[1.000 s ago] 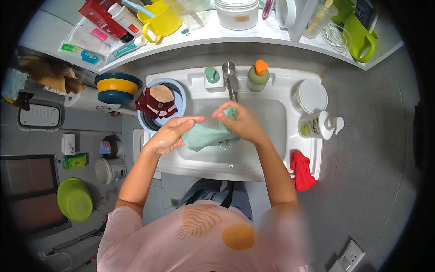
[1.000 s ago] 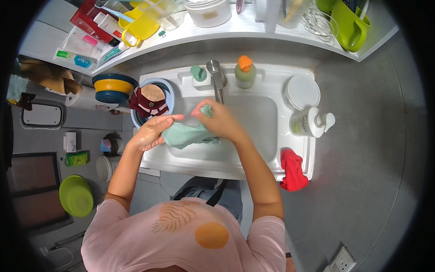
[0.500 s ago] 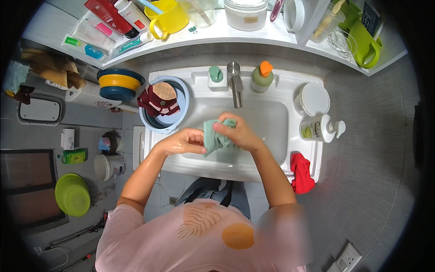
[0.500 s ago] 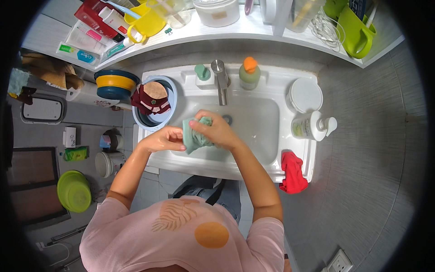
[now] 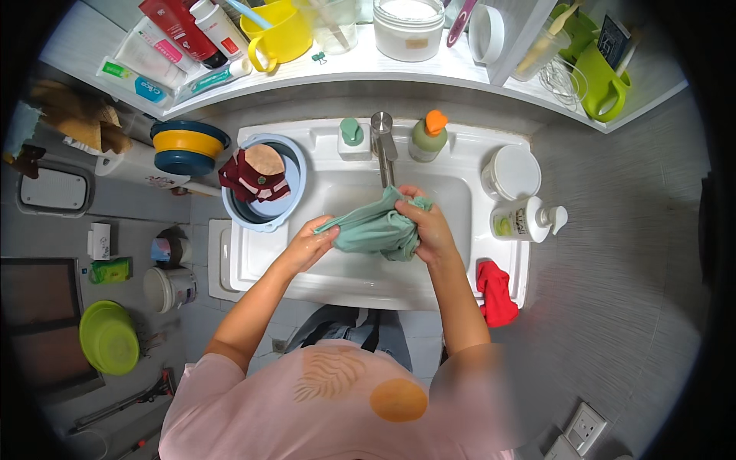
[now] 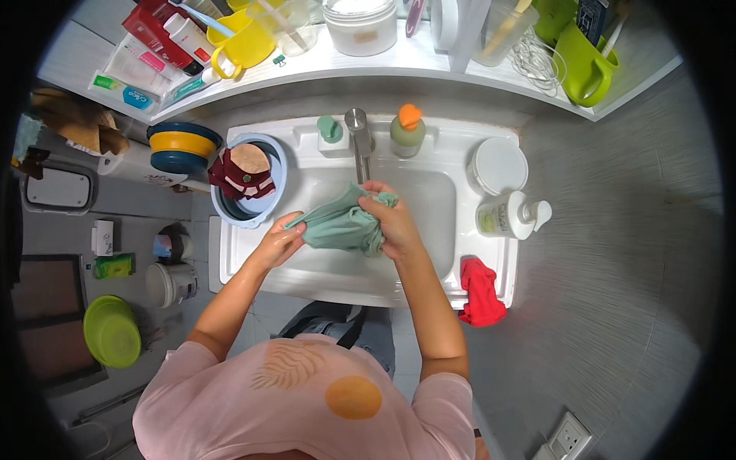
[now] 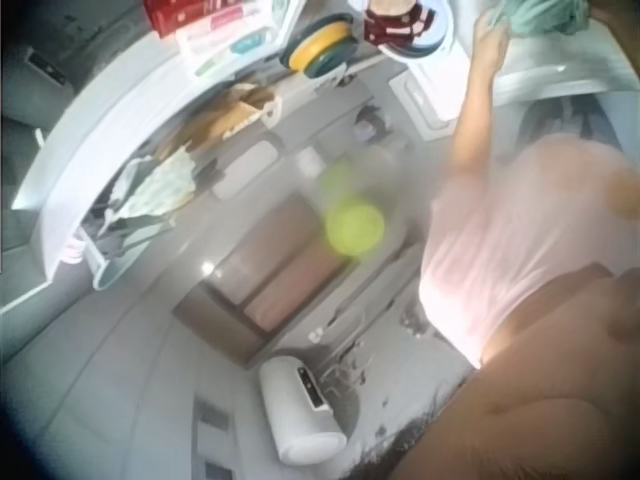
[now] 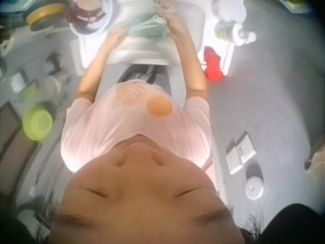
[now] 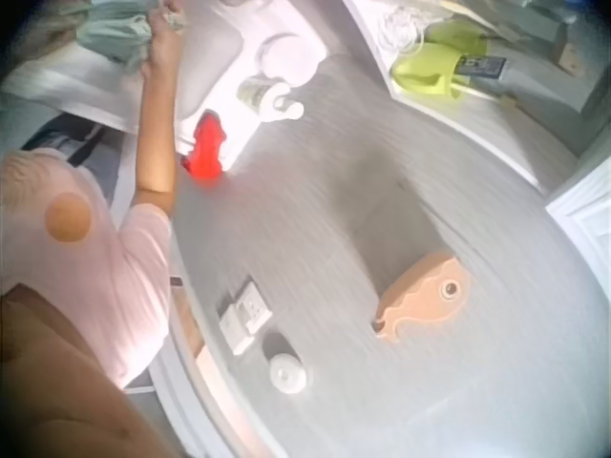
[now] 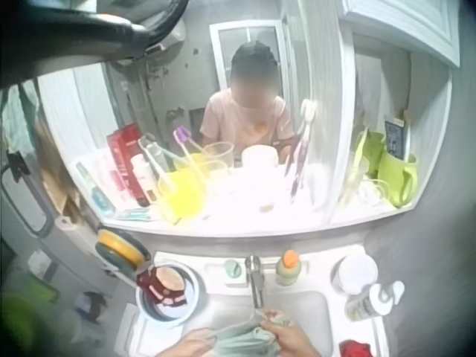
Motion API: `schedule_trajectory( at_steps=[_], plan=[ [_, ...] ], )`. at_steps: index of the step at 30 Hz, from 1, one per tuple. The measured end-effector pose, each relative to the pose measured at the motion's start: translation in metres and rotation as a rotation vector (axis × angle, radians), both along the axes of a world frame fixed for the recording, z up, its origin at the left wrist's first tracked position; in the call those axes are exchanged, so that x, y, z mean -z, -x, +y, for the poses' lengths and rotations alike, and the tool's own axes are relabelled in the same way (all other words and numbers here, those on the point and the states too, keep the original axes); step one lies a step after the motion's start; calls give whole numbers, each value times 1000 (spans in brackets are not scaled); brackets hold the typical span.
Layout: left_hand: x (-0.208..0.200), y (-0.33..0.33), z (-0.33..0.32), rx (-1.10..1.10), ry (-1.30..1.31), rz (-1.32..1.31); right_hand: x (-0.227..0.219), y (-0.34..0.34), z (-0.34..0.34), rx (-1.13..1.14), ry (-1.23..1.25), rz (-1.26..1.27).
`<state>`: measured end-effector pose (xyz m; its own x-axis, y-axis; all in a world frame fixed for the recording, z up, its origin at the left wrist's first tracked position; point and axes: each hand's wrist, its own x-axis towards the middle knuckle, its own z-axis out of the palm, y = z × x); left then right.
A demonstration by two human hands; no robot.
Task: The person washes a maroon patterned cloth by hand in a sink, scrubbing it with a bar of soap and rinsing it thoroughly. They then place the wet cloth into a blue basin. Next, the person picks up a light green cloth, wets it under the running tap, and scrubs it with the same bar of soap before rinsing it.
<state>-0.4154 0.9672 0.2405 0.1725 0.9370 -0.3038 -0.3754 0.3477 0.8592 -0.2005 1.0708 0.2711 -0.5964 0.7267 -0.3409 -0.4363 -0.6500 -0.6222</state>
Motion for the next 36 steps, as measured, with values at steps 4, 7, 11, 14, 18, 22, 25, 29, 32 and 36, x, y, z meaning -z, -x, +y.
schedule_trajectory(
  at_steps=[4, 7, 11, 14, 18, 22, 25, 29, 32, 36],
  plan=[
    [-26, -19, 1, -117, 124, -269, 8, -5, -15, -17, 80, -14],
    [-42, -30, 7, -173, 181, -223, 8, -5, -22, -62, 5, -32],
    [-29, -32, 5, -211, 171, -109, 18, 0, -23, -10, -43, -238],
    [-14, -43, 11, -290, 214, -63, 38, 11, -16, 90, -236, -490],
    [21, -51, 38, -450, 528, -291, 37, 58, -43, 69, -860, -955],
    [120, -24, 24, -128, -37, -669, 27, 85, -58, 158, -1428, -1052],
    [55, -55, 38, -343, 523, -575, 71, 74, -16, 28, -1169, -1105],
    [15, -57, 47, -527, 536, -542, 61, 98, -43, 92, -1364, -1066],
    [37, -46, 45, -369, 484, -624, 59, 90, -32, 179, -1328, -940],
    [69, -54, 50, -263, 710, 339, 68, 90, -7, 74, -1244, -1066]
  ],
)
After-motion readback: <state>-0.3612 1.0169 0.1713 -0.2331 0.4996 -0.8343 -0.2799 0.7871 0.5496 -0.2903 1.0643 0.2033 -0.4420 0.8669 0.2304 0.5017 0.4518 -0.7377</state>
